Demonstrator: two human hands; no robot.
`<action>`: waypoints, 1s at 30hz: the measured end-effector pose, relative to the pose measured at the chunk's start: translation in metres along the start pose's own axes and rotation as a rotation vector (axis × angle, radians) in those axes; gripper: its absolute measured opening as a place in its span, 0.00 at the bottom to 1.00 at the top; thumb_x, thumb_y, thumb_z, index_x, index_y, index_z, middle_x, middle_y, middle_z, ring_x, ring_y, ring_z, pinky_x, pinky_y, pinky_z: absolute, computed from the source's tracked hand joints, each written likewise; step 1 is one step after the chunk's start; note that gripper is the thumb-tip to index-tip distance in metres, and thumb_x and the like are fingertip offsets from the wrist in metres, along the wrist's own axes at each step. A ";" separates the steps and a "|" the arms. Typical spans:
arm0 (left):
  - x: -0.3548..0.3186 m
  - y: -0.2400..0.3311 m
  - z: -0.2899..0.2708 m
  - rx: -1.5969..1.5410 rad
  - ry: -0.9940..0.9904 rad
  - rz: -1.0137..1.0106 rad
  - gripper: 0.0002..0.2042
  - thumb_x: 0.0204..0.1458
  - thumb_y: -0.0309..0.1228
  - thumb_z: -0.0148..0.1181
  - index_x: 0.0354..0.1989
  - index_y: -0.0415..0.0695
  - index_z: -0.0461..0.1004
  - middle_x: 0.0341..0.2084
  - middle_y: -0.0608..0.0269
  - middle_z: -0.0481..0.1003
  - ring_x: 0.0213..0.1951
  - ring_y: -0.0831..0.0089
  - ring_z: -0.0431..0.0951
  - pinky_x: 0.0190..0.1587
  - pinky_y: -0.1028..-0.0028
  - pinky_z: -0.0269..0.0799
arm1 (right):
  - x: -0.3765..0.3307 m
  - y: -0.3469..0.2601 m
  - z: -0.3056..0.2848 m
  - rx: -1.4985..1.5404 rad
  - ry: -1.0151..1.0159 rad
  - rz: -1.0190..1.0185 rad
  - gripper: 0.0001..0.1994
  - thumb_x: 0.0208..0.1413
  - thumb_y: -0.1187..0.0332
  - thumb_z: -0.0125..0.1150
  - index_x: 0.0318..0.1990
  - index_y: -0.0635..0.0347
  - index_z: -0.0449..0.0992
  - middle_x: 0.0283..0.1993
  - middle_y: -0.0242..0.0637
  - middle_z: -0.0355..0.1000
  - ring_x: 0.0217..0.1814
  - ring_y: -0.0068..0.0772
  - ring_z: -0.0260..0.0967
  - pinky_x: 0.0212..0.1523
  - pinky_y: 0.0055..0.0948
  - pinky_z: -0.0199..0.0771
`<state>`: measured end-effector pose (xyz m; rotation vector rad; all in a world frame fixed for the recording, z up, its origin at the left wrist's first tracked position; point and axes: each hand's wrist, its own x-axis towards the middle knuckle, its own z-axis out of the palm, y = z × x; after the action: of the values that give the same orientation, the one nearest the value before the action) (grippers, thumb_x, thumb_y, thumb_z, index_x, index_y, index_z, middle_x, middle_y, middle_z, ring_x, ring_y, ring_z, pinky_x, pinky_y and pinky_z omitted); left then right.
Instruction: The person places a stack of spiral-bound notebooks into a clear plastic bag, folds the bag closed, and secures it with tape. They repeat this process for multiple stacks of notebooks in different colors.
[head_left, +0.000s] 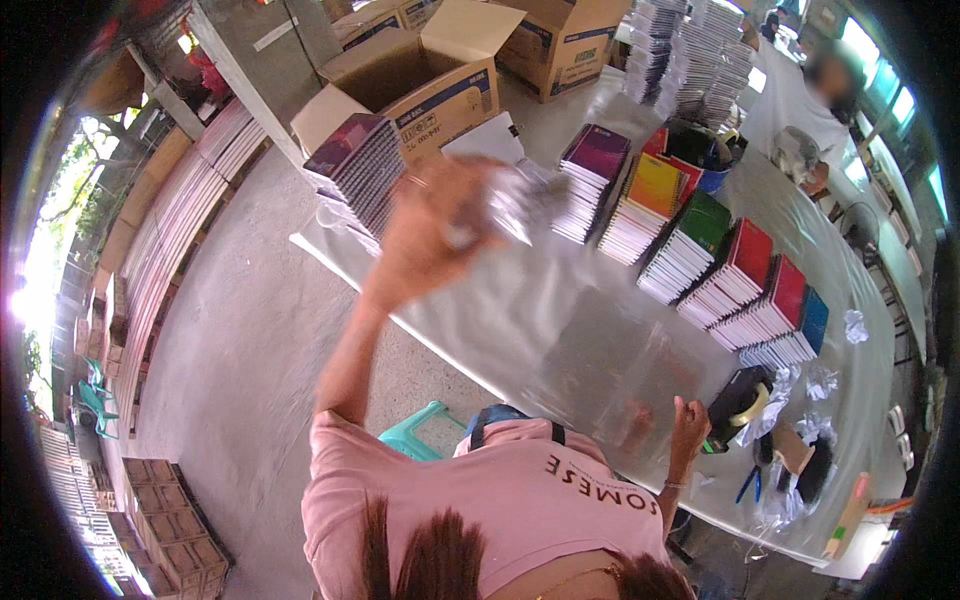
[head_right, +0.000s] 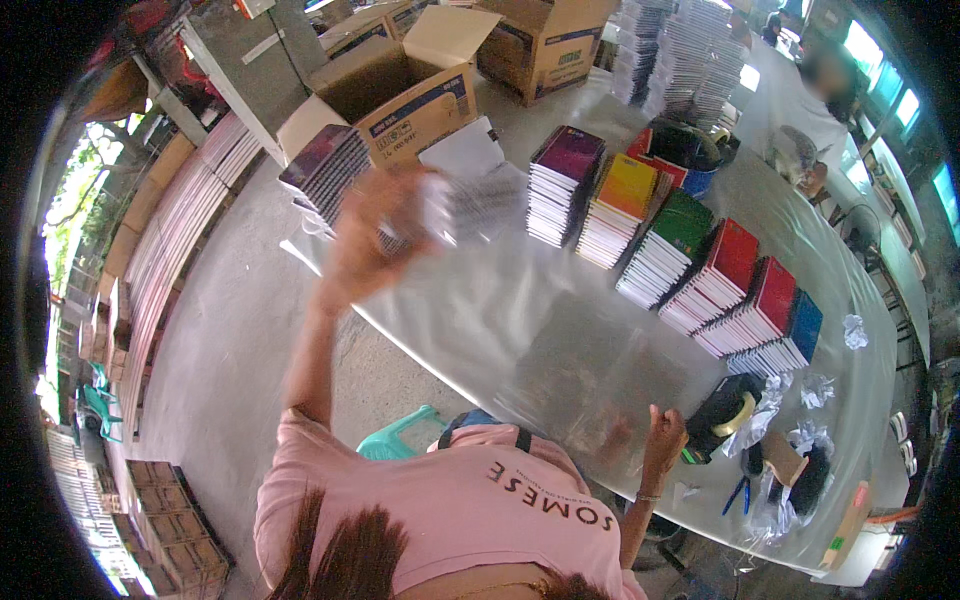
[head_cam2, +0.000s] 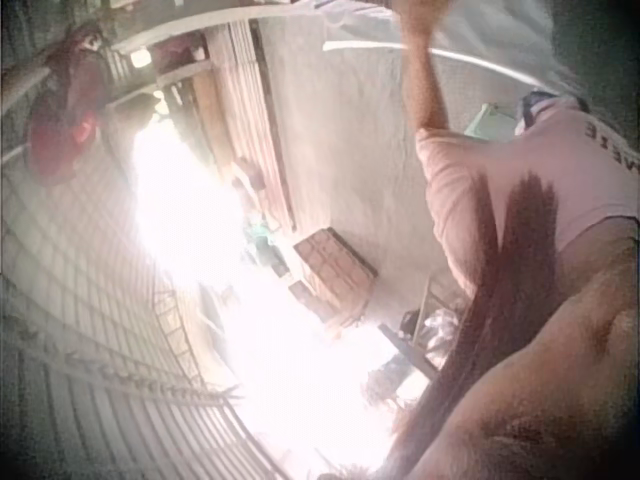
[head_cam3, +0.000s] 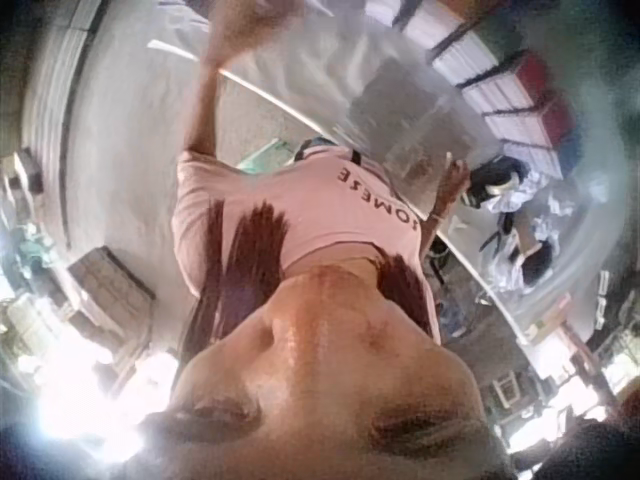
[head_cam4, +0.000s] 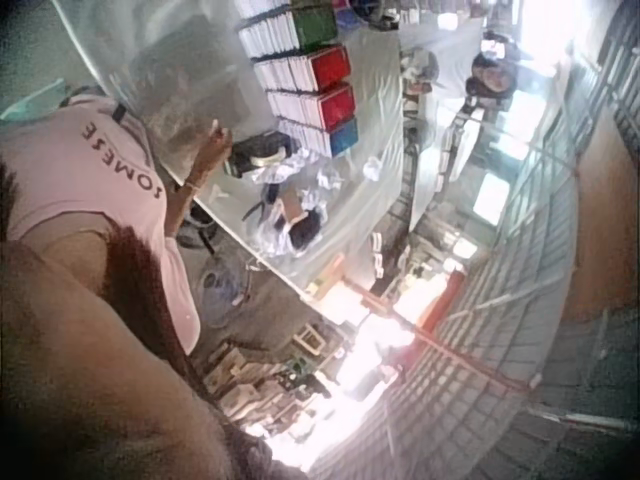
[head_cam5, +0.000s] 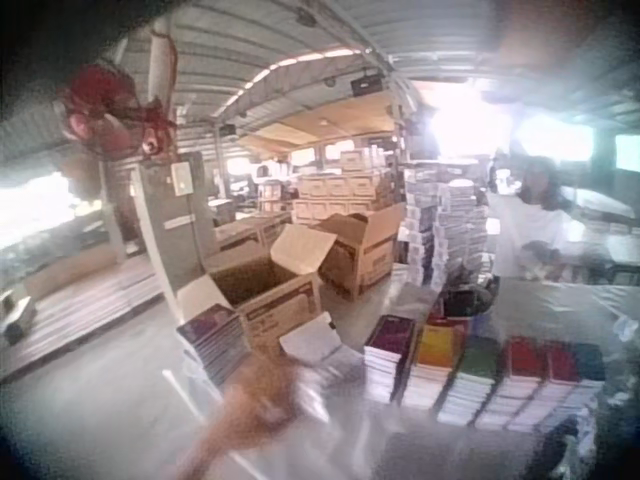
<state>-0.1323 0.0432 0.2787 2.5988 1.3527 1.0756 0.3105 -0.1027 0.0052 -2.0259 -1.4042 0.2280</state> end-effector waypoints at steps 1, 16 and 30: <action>0.000 -0.016 -0.017 0.140 0.066 -0.037 0.30 0.40 0.31 0.70 0.56 0.45 0.69 0.54 0.55 0.70 0.60 0.54 0.65 0.63 0.57 0.58 | 0.004 -0.013 -0.005 0.030 -0.023 0.008 0.21 0.53 0.64 0.67 0.20 0.65 0.60 0.19 0.46 0.58 0.20 0.41 0.51 0.25 0.37 0.58; -0.050 -0.208 -0.089 0.244 0.269 -0.151 0.32 0.37 0.13 0.65 0.56 0.44 0.65 0.59 0.54 0.65 0.71 0.57 0.48 0.71 0.58 0.44 | -0.014 -0.040 0.040 0.044 -0.228 -0.011 0.19 0.56 0.56 0.62 0.27 0.65 0.71 0.27 0.50 0.70 0.30 0.53 0.68 0.32 0.43 0.65; -0.052 -0.124 -0.043 0.298 0.160 -0.008 0.27 0.48 0.19 0.56 0.59 0.48 0.65 0.68 0.56 0.54 0.72 0.55 0.44 0.70 0.46 0.44 | -0.034 -0.026 0.045 0.012 0.212 0.014 0.10 0.54 0.64 0.61 0.30 0.63 0.74 0.36 0.47 0.71 0.44 0.54 0.67 0.45 0.47 0.66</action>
<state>-0.2663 0.0705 0.2431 2.7541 1.6751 1.1871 0.2548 -0.1086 -0.0213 -1.9868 -1.2540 0.0267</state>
